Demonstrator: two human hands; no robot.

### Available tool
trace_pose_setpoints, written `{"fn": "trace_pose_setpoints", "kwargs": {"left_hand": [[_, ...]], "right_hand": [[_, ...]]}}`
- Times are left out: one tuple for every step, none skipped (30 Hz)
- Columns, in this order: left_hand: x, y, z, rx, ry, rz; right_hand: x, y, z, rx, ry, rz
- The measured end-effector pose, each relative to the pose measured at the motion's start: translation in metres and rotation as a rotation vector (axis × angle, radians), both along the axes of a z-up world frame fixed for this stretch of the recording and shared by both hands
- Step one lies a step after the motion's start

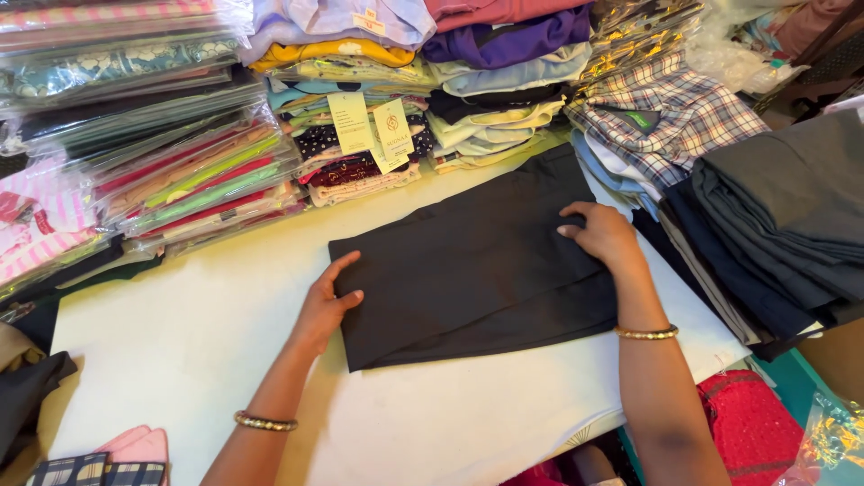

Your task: Fold multiple pairs of trousers on a flat surface.

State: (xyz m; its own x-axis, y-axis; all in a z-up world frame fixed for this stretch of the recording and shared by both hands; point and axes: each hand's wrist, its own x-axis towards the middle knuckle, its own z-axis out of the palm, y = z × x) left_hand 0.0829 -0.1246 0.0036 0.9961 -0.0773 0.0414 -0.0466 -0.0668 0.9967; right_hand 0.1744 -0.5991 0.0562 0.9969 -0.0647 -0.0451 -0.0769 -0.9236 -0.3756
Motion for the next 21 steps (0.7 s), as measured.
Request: {"fn": "trace_pose_setpoints", "kwargs": {"left_hand": [[-0.001, 0.004, 0.008, -0.053, 0.072, -0.006], [-0.002, 0.007, 0.016, -0.105, 0.144, -0.014], [-0.006, 0.016, 0.026, -0.106, 0.145, -0.017], [-0.011, 0.026, 0.035, -0.122, 0.157, -0.02], [-0.016, 0.036, 0.044, -0.138, 0.17, -0.021], [-0.026, 0.045, 0.052, -0.138, 0.172, -0.021], [-0.035, 0.056, 0.061, -0.126, 0.177, 0.019], [-0.045, 0.066, 0.07, -0.115, 0.182, 0.058], [-0.054, 0.082, 0.066, -0.113, 0.182, 0.061], [-0.063, 0.098, 0.062, -0.09, 0.225, 0.102], [-0.062, 0.106, 0.055, -0.087, 0.245, 0.139], [-0.057, 0.126, 0.021, -0.106, 0.222, 0.137], [-0.046, 0.149, -0.008, 0.17, 0.274, 0.175], [-0.031, 0.171, -0.037, 0.446, 0.321, 0.219], [-0.036, 0.14, -0.003, 0.457, 0.333, 0.213], [-0.039, 0.108, 0.029, 0.925, 0.101, 0.39], [-0.045, 0.077, 0.059, 1.38, -0.163, 0.547], [-0.038, 0.055, 0.065, 1.394, -0.154, 0.531], [-0.033, 0.031, 0.069, 1.333, -0.318, 0.317], [-0.029, 0.009, 0.072, 1.252, -0.474, 0.104], [-0.027, 0.003, 0.059, 1.251, -0.471, 0.094]], "right_hand": [[0.001, 0.004, -0.003, -0.027, -0.09, 0.021], [0.002, 0.009, -0.006, -0.054, -0.18, 0.042], [0.001, 0.014, -0.008, -0.055, -0.179, 0.04], [0.0, 0.02, -0.011, -0.038, -0.217, 0.098], [-0.001, 0.027, -0.014, -0.019, -0.255, 0.16], [-0.003, 0.032, -0.016, -0.019, -0.253, 0.159], [-0.003, 0.039, -0.018, 0.047, -0.258, 0.244], [-0.003, 0.047, -0.019, 0.112, -0.263, 0.328], [-0.011, 0.06, -0.017, 0.114, -0.263, 0.33], [-0.019, 0.073, -0.015, 0.129, -0.092, 0.287], [-0.017, 0.079, -0.003, 0.121, 0.056, 0.244], [-0.027, 0.082, 0.004, 0.102, 0.034, 0.247], [-0.034, 0.088, 0.009, 0.032, -0.072, 0.288], [-0.038, 0.094, 0.014, -0.039, -0.177, 0.329], [-0.047, 0.101, 0.022, -0.028, -0.165, 0.324], [-0.053, 0.107, 0.028, 0.009, -0.347, 0.396], [-0.063, 0.114, 0.033, 0.049, -0.527, 0.461], [-0.065, 0.123, 0.034, 0.061, -0.512, 0.453], [-0.068, 0.13, 0.036, -0.01, -0.482, 0.591], [-0.072, 0.139, 0.038, -0.08, -0.45, 0.729], [-0.066, 0.137, 0.029, -0.078, -0.442, 0.724]]}}
